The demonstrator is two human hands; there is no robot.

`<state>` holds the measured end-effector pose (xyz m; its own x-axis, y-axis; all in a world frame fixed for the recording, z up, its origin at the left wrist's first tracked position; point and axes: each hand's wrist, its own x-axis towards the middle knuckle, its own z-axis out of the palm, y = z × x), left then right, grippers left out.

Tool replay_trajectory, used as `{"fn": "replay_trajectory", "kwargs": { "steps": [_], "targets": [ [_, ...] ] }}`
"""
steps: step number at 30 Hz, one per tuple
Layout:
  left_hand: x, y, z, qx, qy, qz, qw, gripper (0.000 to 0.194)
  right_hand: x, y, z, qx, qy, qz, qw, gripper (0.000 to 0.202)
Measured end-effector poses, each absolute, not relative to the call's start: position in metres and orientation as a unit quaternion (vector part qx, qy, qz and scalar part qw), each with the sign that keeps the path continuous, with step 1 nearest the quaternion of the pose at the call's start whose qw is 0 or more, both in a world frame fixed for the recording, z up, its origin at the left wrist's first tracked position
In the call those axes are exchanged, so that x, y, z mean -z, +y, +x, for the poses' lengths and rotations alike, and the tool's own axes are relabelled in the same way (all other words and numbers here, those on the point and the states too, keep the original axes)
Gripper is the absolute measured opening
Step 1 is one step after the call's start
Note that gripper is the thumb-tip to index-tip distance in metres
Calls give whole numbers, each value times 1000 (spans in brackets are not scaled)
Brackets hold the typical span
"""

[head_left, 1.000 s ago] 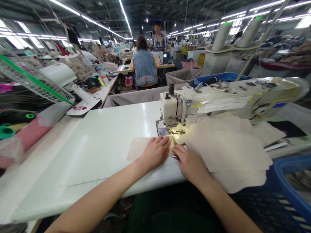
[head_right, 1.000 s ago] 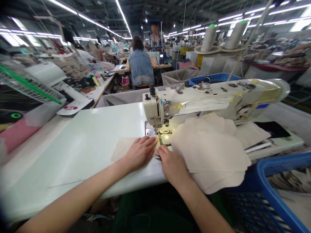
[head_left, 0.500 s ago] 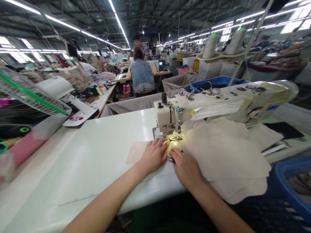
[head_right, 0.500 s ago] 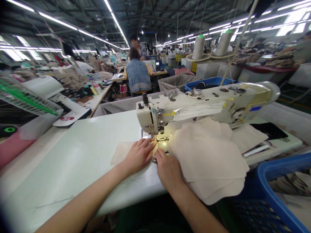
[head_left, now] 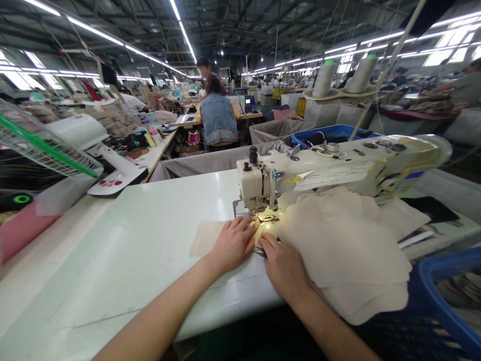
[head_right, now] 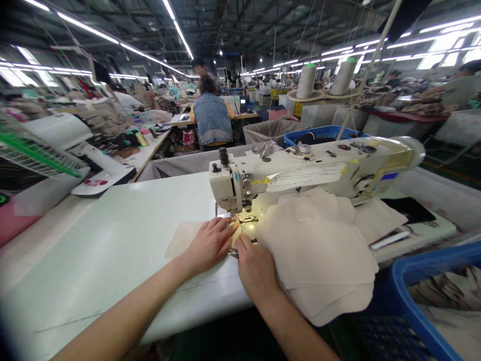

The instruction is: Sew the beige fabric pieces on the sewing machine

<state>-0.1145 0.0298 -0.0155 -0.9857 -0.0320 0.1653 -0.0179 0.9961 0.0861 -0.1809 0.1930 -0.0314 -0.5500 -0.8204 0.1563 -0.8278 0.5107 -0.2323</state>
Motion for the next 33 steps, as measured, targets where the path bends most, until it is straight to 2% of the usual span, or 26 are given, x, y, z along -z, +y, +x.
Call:
{"fn": "replay_trajectory", "kwargs": {
  "steps": [12,20,33],
  "targets": [
    [14,30,-116,17,-997,12,72,35,29,190,-184,-132,-868,479,7,32],
    [13,42,-93,80,-989,-90,85,27,33,201,-180,-141,-860,490,-4,46],
    [14,4,-125,61,-984,-109,123,29,22,169,-200,-150,-872,464,-32,37]
  ]
}}
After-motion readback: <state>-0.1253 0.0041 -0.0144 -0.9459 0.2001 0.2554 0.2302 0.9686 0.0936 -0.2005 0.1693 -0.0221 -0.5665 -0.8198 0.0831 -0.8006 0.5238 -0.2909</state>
